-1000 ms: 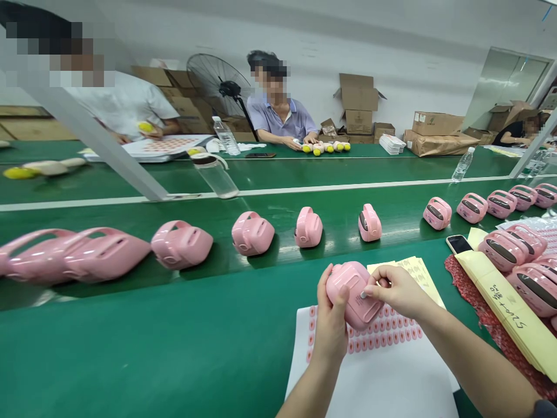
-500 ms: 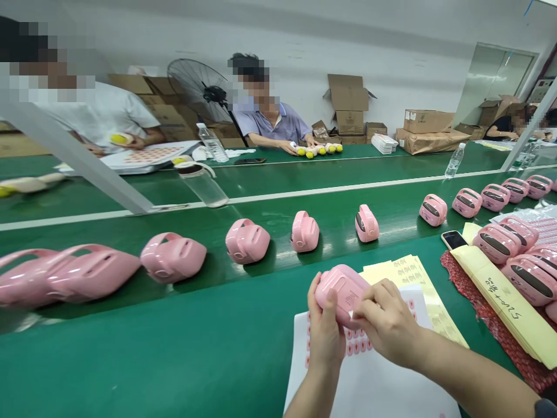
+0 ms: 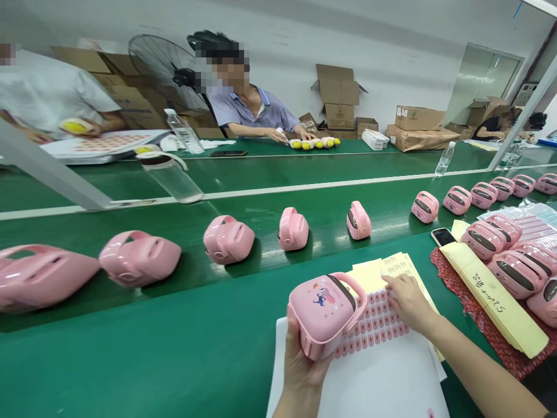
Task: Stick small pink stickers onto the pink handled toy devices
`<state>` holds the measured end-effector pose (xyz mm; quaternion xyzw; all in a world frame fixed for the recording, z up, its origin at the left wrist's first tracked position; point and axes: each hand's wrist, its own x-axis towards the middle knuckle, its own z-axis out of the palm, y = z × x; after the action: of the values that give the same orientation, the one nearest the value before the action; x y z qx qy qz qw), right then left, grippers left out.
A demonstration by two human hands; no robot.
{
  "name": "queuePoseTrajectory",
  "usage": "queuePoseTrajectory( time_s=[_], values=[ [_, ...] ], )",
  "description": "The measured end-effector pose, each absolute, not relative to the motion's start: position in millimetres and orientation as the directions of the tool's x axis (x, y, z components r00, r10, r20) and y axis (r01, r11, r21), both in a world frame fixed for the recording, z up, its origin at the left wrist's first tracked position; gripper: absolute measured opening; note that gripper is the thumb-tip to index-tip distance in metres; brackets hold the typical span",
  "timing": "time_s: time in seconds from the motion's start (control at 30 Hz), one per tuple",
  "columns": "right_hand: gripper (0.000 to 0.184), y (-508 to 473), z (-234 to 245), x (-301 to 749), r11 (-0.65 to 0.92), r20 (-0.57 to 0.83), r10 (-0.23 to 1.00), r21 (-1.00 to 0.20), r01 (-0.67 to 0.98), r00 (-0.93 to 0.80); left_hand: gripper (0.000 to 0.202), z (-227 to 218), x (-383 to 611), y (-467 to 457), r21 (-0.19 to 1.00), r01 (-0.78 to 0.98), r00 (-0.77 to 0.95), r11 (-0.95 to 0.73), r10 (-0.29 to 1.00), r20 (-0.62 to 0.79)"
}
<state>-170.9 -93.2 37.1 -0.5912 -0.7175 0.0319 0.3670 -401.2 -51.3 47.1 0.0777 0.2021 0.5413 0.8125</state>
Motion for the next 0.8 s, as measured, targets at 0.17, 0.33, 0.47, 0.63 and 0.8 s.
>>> queuePoseTrajectory(
  time_s=[0.17,0.33,0.47,0.63,0.8],
  values=[
    [0.028,-93,30,-186,0.329,0.562,0.825,-0.572,0.752,0.067,0.05,59,-401,-49,0.272,-0.886,0.241,0.376,0.873,-0.424],
    [0.019,-97,72,-219,0.236,0.321,0.83,-0.943,0.234,0.456,0.036,84,-383,-52,0.249,-0.92,0.165,0.304,0.874,-0.458],
    [0.04,-93,113,-263,0.196,0.005,0.882,-0.913,-0.357,0.471,0.028,96,-367,-56,0.289,-0.934,0.075,0.21,0.906,-0.417],
    [0.042,-85,124,-289,0.174,-0.044,0.885,-0.892,-0.417,0.464,0.04,93,-362,-61,0.229,-0.946,0.133,0.23,0.919,-0.371],
    [0.038,-84,123,-294,0.202,-0.029,0.874,-0.887,-0.416,0.485,0.054,98,-362,-64,0.194,-0.946,0.177,0.259,0.916,-0.359]
  ],
)
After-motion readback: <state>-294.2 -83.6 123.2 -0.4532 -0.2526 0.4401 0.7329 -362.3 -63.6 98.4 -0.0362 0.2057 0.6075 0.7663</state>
